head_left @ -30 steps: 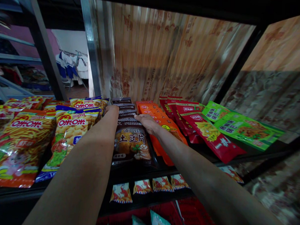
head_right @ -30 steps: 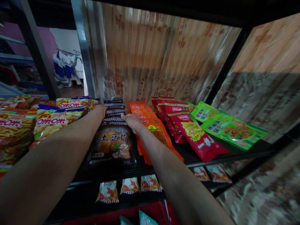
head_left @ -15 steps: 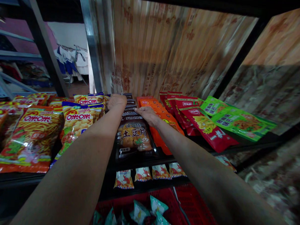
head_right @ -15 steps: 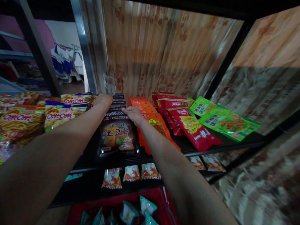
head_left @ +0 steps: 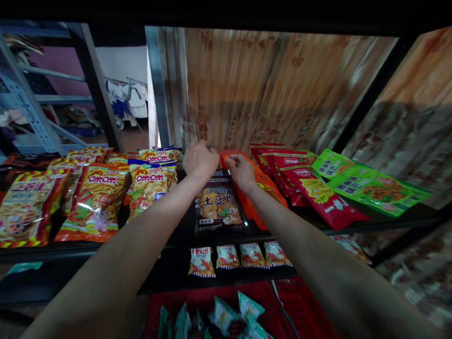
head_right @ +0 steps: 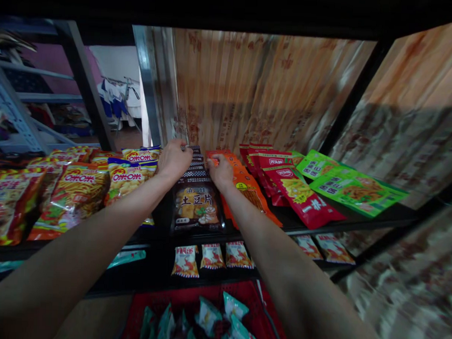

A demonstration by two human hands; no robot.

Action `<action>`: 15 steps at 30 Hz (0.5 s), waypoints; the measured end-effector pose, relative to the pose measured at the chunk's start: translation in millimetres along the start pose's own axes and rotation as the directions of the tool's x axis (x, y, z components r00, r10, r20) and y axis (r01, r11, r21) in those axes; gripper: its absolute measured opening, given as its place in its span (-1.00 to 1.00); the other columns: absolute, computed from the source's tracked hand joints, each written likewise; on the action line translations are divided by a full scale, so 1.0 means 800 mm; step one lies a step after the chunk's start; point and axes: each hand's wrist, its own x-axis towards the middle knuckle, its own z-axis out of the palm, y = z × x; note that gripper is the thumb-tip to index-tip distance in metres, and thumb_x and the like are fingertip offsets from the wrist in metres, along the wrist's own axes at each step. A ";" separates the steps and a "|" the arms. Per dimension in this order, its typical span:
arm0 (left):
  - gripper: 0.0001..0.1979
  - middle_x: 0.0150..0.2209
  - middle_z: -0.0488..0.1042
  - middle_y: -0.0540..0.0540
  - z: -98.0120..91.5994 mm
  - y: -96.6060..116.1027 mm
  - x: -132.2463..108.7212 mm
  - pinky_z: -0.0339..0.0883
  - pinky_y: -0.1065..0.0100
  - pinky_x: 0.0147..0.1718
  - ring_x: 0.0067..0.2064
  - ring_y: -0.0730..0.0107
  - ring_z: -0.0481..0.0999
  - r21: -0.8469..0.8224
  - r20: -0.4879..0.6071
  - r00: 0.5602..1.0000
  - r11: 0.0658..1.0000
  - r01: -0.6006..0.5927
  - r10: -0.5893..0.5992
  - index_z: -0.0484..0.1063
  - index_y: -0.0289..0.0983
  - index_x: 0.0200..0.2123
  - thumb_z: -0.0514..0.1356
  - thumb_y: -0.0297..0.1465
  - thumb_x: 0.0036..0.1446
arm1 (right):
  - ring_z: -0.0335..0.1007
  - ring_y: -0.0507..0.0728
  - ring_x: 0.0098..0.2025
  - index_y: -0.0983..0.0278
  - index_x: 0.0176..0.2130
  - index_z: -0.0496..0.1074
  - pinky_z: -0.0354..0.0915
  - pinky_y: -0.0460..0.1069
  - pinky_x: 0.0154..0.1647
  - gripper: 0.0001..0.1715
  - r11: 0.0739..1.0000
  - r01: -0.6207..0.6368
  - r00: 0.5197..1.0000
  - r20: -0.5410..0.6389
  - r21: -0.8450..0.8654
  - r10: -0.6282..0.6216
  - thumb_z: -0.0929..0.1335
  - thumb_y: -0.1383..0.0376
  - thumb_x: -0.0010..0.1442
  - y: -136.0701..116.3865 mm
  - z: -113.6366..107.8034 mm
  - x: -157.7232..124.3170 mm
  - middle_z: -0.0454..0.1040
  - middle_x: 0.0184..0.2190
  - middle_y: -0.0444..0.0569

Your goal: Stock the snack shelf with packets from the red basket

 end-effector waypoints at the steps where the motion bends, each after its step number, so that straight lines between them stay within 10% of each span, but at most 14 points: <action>1: -0.69 0.17 0.35 -0.14 -0.010 -0.008 -0.017 0.20 0.15 0.14 0.19 0.14 0.29 0.008 -0.046 0.997 0.998 -0.057 0.057 0.44 -0.23 -0.05 0.03 -0.41 0.17 | 0.36 0.19 -0.05 0.24 -0.20 0.41 0.19 0.08 0.05 -0.84 0.997 0.054 0.997 -0.055 -0.055 -0.057 0.32 0.27 0.17 -0.011 -0.002 -0.006 0.47 -0.15 0.05; 5: -0.68 0.28 0.19 -0.04 -0.048 -0.066 -0.091 0.02 0.04 0.26 0.35 0.16 -0.01 0.067 -0.164 0.964 0.977 -0.202 0.210 0.43 -0.17 -0.04 0.03 -0.41 0.16 | 0.37 0.17 -0.04 0.21 -0.13 0.40 0.19 0.07 0.09 -0.76 0.979 0.201 0.978 -0.048 -0.032 -0.203 0.22 0.26 0.24 -0.060 -0.001 -0.045 0.48 -0.12 0.02; 10: -0.64 0.28 0.15 -0.19 -0.077 -0.164 -0.146 -0.02 0.13 0.28 0.33 0.13 0.04 0.023 -0.308 0.949 0.998 -0.063 0.068 0.36 -0.25 0.02 0.00 -0.35 0.18 | 0.40 0.14 -0.12 0.22 -0.11 0.42 0.24 0.03 0.00 -0.71 0.985 0.170 0.978 0.120 0.029 -0.172 0.21 0.25 0.24 -0.114 0.026 -0.116 0.51 -0.18 -0.01; 15: -0.47 0.24 0.20 -0.36 -0.083 -0.214 -0.153 0.03 0.11 0.25 0.29 0.06 0.14 -0.071 -0.196 0.978 0.996 0.059 -0.072 0.22 -0.39 0.14 0.02 -0.24 0.15 | 0.38 0.14 0.01 0.22 0.00 0.40 0.20 0.03 0.10 -0.62 0.999 0.025 0.955 0.294 0.045 -0.037 0.22 0.19 0.24 -0.138 0.073 -0.174 0.48 -0.04 0.01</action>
